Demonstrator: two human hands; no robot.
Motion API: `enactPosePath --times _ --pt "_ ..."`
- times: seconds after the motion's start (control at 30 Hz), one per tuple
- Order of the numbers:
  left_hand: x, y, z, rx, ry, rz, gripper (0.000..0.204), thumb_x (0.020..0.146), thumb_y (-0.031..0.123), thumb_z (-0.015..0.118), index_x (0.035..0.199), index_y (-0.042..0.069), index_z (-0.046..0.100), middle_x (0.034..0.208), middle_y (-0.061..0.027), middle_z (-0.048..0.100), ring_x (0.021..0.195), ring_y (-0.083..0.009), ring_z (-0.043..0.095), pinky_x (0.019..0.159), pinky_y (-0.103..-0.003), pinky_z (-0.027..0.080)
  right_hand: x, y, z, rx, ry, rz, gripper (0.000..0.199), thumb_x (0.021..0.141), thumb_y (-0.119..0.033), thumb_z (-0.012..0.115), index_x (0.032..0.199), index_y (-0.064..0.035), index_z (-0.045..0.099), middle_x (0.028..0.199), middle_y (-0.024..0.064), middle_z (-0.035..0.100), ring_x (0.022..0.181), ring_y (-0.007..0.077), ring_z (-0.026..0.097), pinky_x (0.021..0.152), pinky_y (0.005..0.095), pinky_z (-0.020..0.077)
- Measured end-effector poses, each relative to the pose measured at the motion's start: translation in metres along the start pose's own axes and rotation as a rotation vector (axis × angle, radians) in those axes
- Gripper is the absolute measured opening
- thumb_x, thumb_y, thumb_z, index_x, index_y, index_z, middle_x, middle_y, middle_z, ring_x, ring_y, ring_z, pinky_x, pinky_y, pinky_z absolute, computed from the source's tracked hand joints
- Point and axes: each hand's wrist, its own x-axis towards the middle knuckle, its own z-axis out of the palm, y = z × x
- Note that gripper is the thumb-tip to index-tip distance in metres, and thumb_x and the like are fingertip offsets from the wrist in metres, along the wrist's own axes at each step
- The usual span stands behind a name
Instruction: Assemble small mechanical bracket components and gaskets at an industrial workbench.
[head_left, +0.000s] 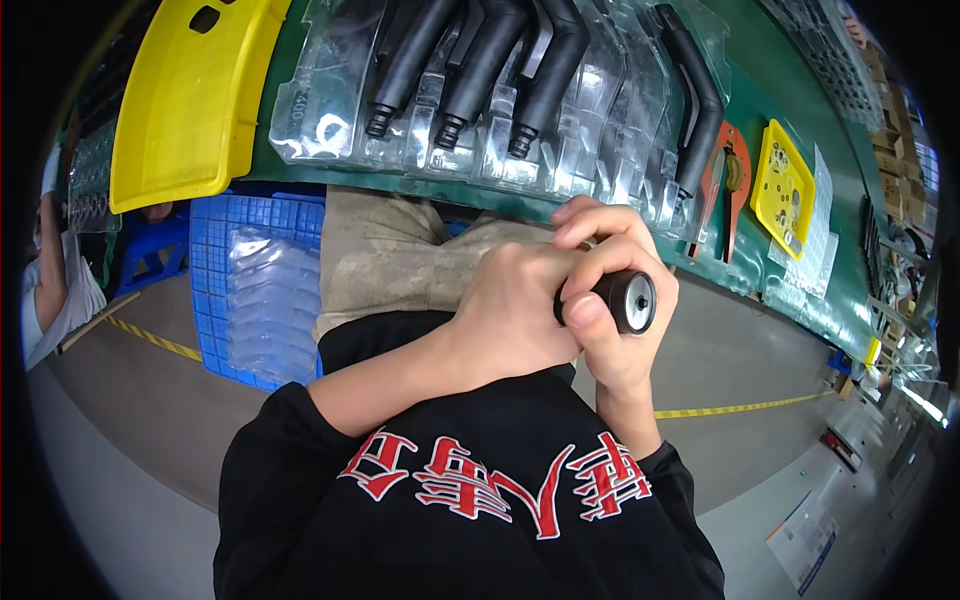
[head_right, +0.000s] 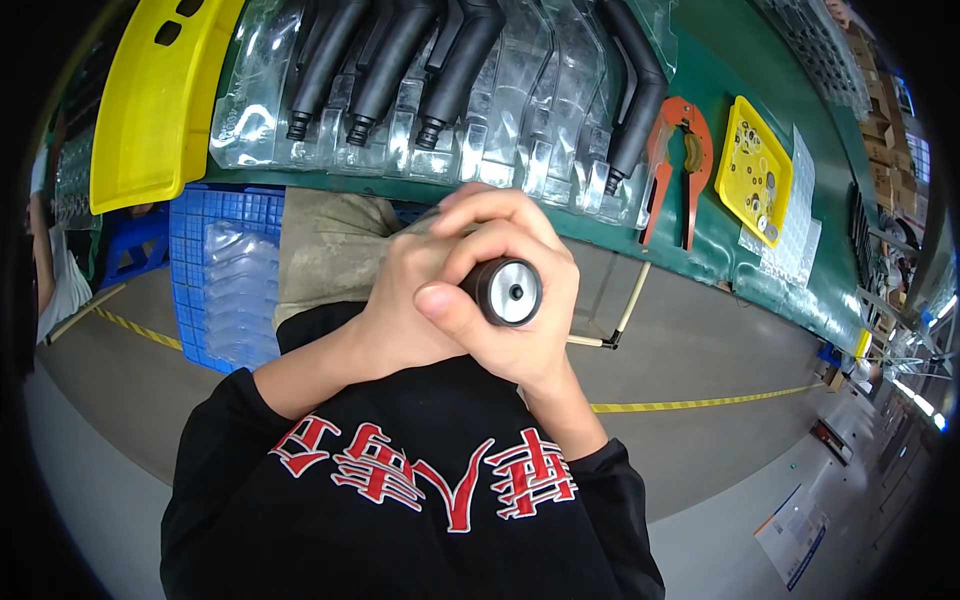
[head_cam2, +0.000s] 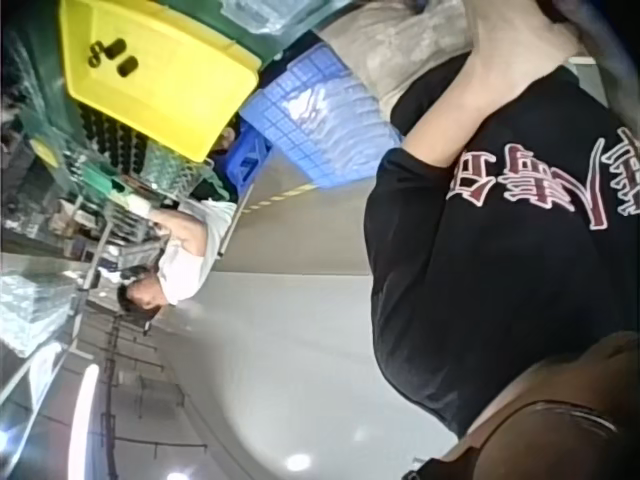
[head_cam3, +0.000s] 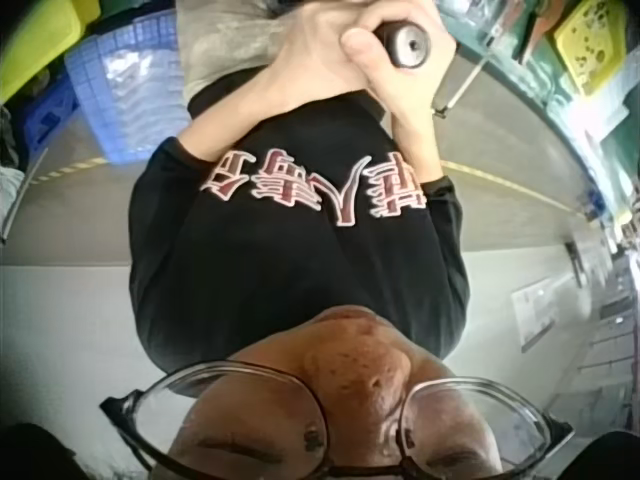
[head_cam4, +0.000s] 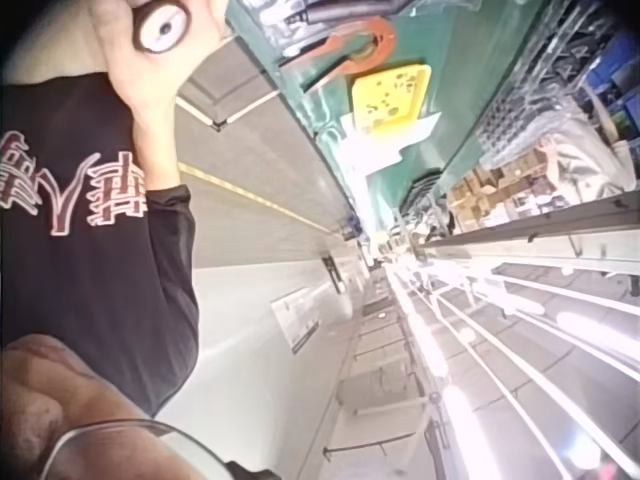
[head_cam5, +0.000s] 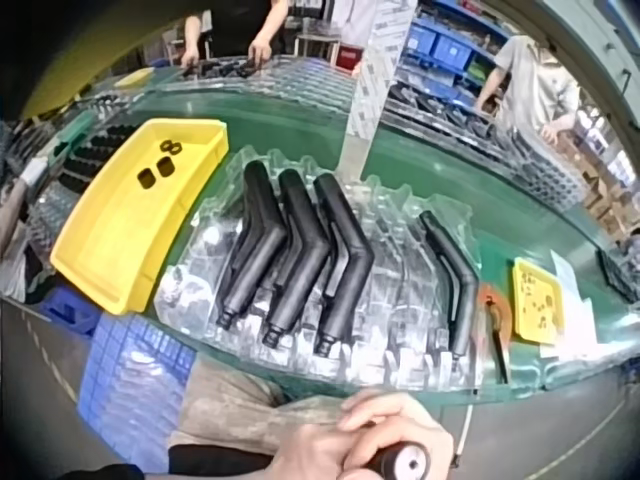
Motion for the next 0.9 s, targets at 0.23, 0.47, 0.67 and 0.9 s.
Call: enactPosePath --times 0.23,0.47,0.67,0.9 --pt "0.007 0.002 -0.014 -0.258 -0.057 0.087 0.025 0.066 0.011 0.077 0.086 0.006 0.062 0.072 -0.0068 0.066 0.057 -0.0246 0.059 0.058 -0.036 0.048 0.032 -0.043 -0.007 0.04 -0.556 -0.085 0.02 0.068 -0.008 0.075 0.065 -0.0143 0.057 0.074 0.0014 0.062 0.09 0.0247 0.062 0.093 0.0411 0.039" --pt "0.014 0.02 -0.009 -0.23 -0.09 0.09 0.024 0.066 0.009 0.076 0.086 0.006 0.063 0.075 -0.0067 0.067 0.058 -0.0243 0.059 0.058 -0.035 0.047 0.045 -0.06 0.015 0.318 -1.131 -0.308 0.018 0.075 -0.014 0.07 0.065 -0.0155 0.056 0.079 -0.0012 0.062 0.081 0.0275 0.061 0.087 0.0432 0.0358" --pt "0.003 0.034 -0.013 -0.25 -0.145 0.09 0.023 0.066 0.008 0.075 0.086 0.007 0.064 0.077 -0.0067 0.067 0.059 -0.024 0.059 0.057 -0.034 0.046 0.041 -0.057 0.027 0.544 -1.383 -0.1 0.018 0.077 -0.011 0.07 0.067 -0.0139 0.056 0.089 -0.0001 0.06 0.094 0.0283 0.059 0.092 0.0454 0.0337" --pt "0.006 0.015 -0.044 -0.293 -0.236 0.073 0.022 0.066 0.007 0.075 0.086 0.008 0.065 0.08 -0.0067 0.067 0.06 -0.0236 0.059 0.057 -0.033 0.045 0.025 -0.035 0.011 0.077 -0.527 -0.054 0.018 0.075 -0.012 0.073 0.068 -0.0117 0.056 0.095 0.004 0.063 0.102 0.0292 0.057 0.096 0.0457 0.0396"
